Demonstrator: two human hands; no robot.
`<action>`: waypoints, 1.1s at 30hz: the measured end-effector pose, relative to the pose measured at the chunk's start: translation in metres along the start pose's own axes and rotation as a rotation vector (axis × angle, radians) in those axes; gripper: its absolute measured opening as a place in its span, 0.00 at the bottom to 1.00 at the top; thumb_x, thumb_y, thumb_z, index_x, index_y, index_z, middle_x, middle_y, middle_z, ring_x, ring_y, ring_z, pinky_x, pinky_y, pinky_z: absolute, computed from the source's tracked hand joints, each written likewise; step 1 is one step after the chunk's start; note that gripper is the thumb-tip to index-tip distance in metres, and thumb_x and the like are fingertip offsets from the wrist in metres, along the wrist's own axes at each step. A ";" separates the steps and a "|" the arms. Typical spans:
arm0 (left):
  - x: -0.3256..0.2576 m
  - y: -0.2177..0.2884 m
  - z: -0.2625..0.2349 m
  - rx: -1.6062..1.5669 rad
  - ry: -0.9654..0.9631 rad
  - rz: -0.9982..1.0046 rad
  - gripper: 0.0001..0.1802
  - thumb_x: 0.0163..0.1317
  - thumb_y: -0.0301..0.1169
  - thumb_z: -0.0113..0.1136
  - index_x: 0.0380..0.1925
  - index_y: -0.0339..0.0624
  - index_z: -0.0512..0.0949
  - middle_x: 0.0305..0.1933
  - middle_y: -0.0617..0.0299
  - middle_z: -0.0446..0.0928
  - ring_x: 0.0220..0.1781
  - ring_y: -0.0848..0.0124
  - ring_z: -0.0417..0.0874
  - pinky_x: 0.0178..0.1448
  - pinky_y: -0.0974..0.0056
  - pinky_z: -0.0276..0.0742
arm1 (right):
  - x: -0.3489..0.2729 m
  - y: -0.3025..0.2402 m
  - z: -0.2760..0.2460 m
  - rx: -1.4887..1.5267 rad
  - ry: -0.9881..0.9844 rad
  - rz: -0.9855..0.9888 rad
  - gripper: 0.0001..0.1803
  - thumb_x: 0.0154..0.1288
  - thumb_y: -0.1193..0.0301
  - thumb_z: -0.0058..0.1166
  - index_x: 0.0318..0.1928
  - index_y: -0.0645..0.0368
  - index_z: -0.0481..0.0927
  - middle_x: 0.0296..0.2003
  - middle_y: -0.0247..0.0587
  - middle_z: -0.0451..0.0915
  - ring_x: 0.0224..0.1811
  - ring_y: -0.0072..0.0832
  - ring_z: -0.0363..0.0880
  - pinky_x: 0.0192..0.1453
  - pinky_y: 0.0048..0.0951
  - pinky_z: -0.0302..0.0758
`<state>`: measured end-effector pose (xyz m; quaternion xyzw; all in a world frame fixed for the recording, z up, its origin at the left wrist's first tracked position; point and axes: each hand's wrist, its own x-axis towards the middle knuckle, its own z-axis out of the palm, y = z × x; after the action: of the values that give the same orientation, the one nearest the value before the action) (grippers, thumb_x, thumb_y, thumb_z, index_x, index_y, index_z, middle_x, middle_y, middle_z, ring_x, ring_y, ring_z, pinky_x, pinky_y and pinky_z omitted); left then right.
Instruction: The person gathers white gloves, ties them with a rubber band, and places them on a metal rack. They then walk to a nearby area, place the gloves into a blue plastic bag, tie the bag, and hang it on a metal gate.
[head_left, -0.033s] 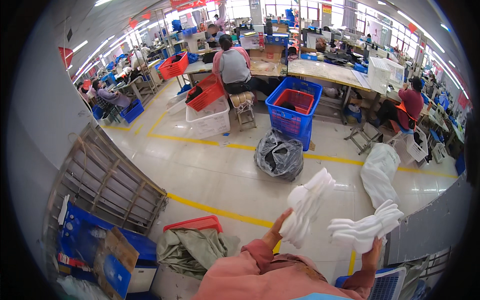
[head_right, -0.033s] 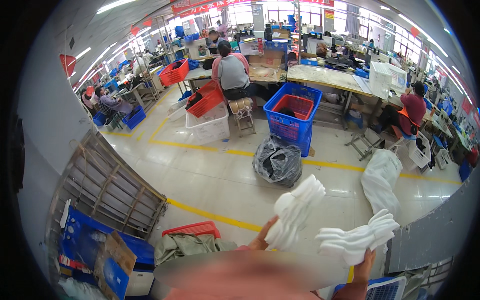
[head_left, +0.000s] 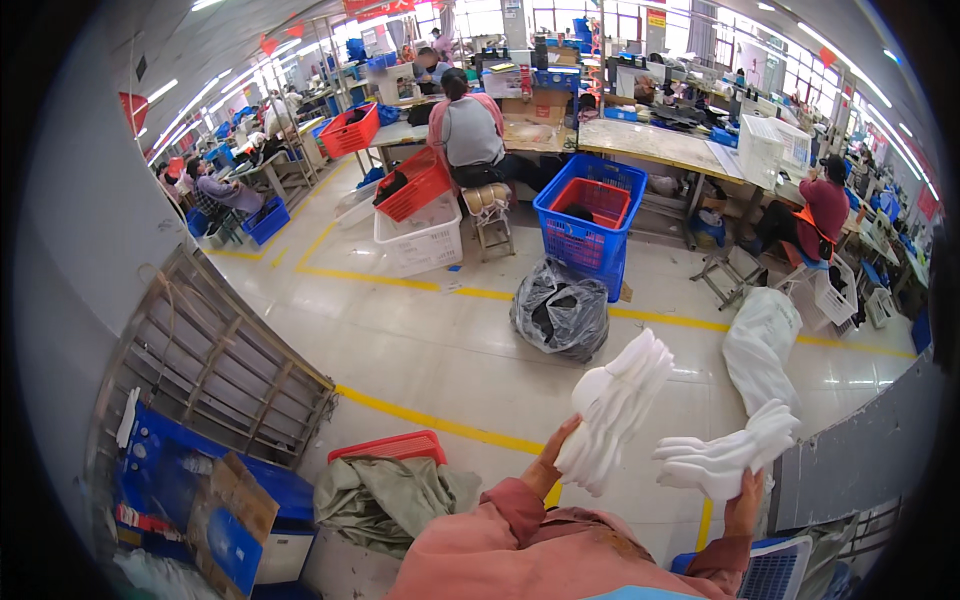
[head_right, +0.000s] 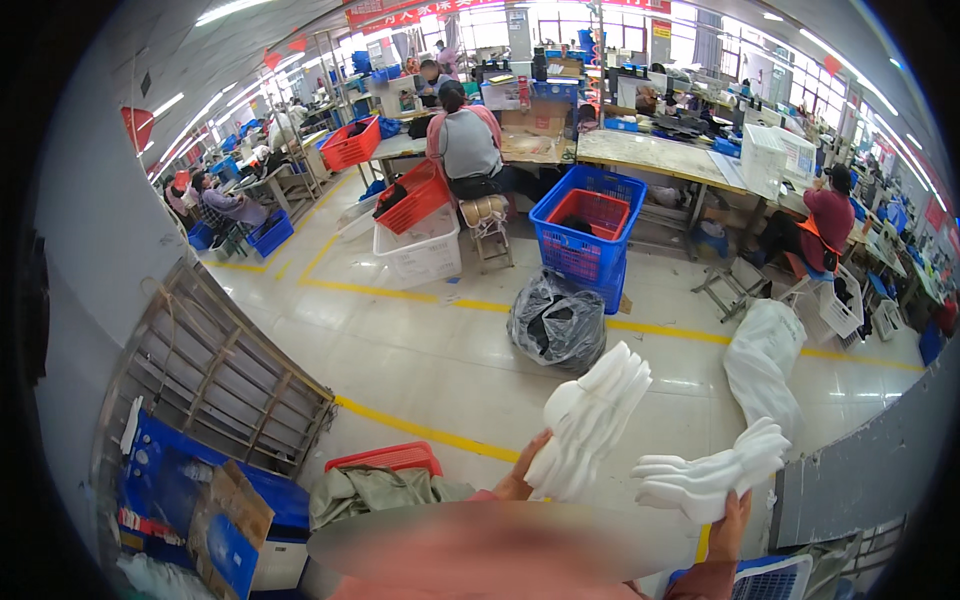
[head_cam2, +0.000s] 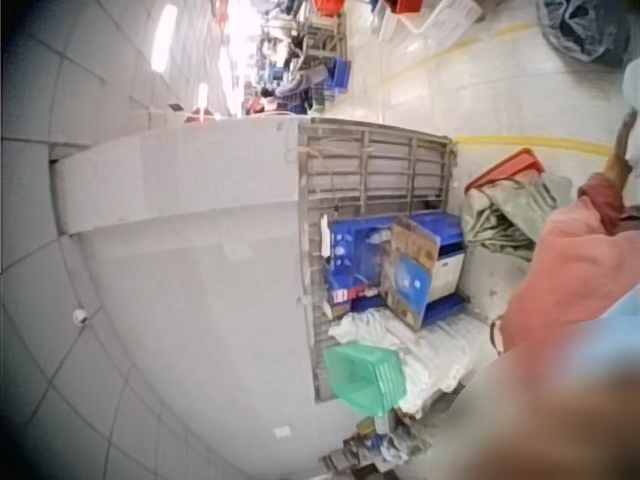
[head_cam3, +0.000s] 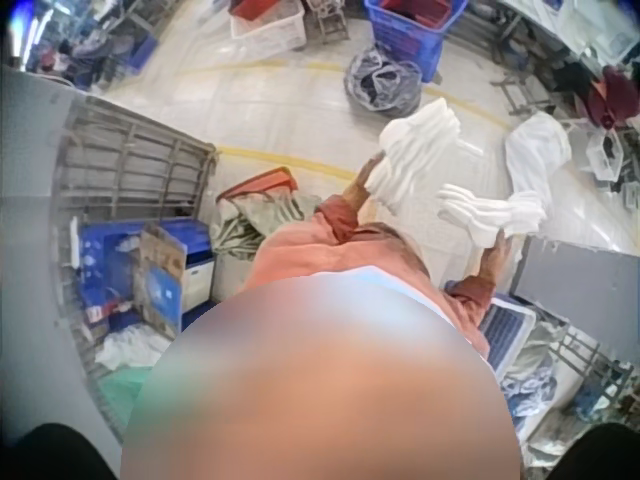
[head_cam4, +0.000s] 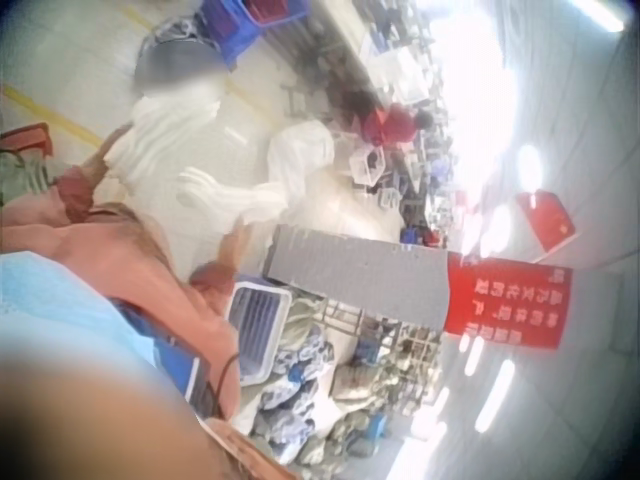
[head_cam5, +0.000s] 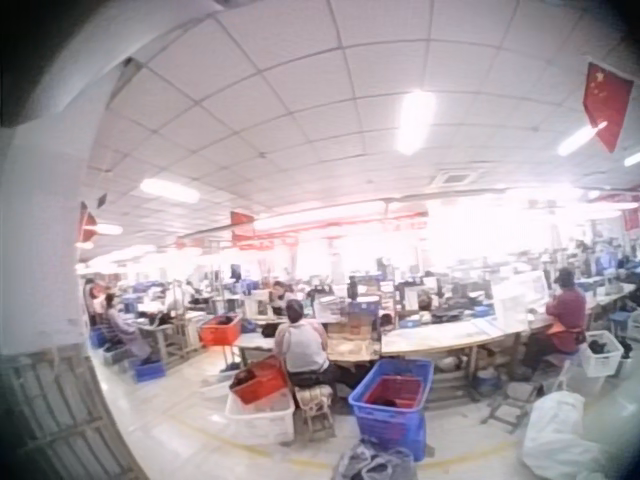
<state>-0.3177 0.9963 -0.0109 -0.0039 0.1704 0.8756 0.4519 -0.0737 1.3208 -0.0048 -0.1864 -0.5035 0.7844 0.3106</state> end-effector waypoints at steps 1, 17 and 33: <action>-0.005 0.004 0.010 0.154 0.050 -0.020 0.32 0.74 0.49 0.52 0.70 0.39 0.68 0.60 0.58 0.78 0.59 0.66 0.80 0.64 0.58 0.76 | 0.007 0.005 0.006 -0.151 0.083 0.077 0.38 0.74 0.64 0.56 0.77 0.61 0.55 0.67 0.48 0.70 0.66 0.40 0.75 0.66 0.44 0.76; 0.010 -0.043 0.036 0.683 -0.278 -0.107 0.55 0.58 0.43 0.69 0.81 0.47 0.49 0.78 0.55 0.59 0.80 0.60 0.57 0.82 0.54 0.51 | 0.028 0.081 0.095 -0.521 -0.178 0.092 0.34 0.70 0.63 0.62 0.71 0.63 0.68 0.61 0.47 0.77 0.63 0.35 0.77 0.70 0.39 0.72; 0.076 -0.021 0.052 1.164 -0.291 -0.586 0.57 0.54 0.37 0.76 0.79 0.42 0.50 0.70 0.46 0.71 0.69 0.55 0.75 0.72 0.53 0.72 | 0.141 0.052 0.064 -0.685 -0.607 0.343 0.37 0.60 0.71 0.65 0.69 0.64 0.69 0.68 0.50 0.72 0.72 0.38 0.69 0.74 0.39 0.67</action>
<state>-0.3384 1.0830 0.0197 0.3126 0.5443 0.4736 0.6178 -0.2325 1.3571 -0.0218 -0.1210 -0.7627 0.6322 -0.0631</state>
